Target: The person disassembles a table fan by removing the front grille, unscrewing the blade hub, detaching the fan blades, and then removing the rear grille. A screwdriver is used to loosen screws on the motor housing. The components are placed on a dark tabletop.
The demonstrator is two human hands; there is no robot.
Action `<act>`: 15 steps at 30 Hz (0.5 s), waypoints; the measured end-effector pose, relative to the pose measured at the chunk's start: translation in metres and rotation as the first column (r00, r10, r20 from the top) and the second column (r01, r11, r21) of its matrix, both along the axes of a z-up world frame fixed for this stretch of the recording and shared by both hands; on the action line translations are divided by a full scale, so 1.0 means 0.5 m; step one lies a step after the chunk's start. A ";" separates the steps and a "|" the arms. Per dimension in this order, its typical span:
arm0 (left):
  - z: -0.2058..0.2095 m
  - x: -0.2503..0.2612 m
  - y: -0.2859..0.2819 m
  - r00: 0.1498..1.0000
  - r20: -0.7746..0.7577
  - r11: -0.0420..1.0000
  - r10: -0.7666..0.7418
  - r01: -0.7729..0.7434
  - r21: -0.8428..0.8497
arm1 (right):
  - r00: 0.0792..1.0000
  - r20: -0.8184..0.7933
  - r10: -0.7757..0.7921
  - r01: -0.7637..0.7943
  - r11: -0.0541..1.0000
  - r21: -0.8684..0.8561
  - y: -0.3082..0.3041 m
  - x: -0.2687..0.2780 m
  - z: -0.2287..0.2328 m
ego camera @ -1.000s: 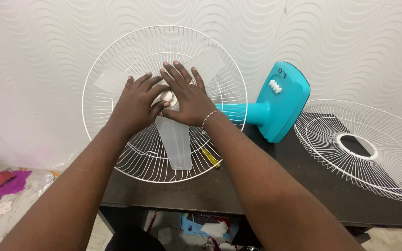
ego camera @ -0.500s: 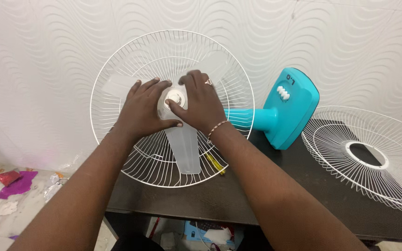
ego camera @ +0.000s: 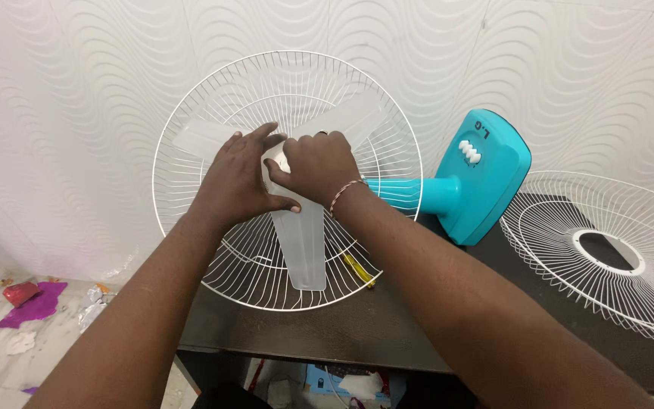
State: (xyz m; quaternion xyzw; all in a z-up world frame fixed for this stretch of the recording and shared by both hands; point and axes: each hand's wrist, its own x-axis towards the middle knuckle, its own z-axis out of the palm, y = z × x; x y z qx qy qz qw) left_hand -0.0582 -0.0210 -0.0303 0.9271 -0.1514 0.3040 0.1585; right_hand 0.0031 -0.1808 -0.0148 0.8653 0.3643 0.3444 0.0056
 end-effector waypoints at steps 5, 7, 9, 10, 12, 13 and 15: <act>-0.001 -0.003 -0.002 1.000 -0.002 1.000 0.005 -0.005 -0.002 | 0.995 0.074 0.064 -0.057 0.995 -0.084 0.001 0.021 0.008; 0.000 -0.005 -0.003 1.000 0.002 1.000 -0.006 0.006 -0.015 | 0.997 0.061 0.043 -0.036 0.993 -0.114 0.005 0.025 0.007; 0.001 -0.006 -0.004 0.999 0.034 1.000 -0.023 0.024 -0.013 | 0.996 0.080 0.041 -0.036 0.997 -0.065 0.010 0.023 0.000; 0.002 -0.007 -0.004 0.999 0.028 0.999 -0.035 0.036 -0.033 | 0.995 0.090 0.040 -0.036 0.998 -0.041 0.012 0.023 -0.003; 0.004 -0.010 -0.003 0.998 0.014 0.996 -0.054 0.055 -0.073 | 0.999 0.029 -0.023 0.025 0.998 -0.054 0.019 0.021 -0.007; 0.005 -0.011 -0.004 0.999 0.000 0.997 -0.043 0.043 -0.068 | 0.998 -0.001 -0.055 0.055 0.997 -0.062 0.020 0.020 -0.009; 0.011 -0.011 -0.009 0.999 -0.029 0.998 -0.023 0.021 -0.057 | 0.999 0.013 -0.048 0.048 0.998 -0.050 0.020 0.019 -0.011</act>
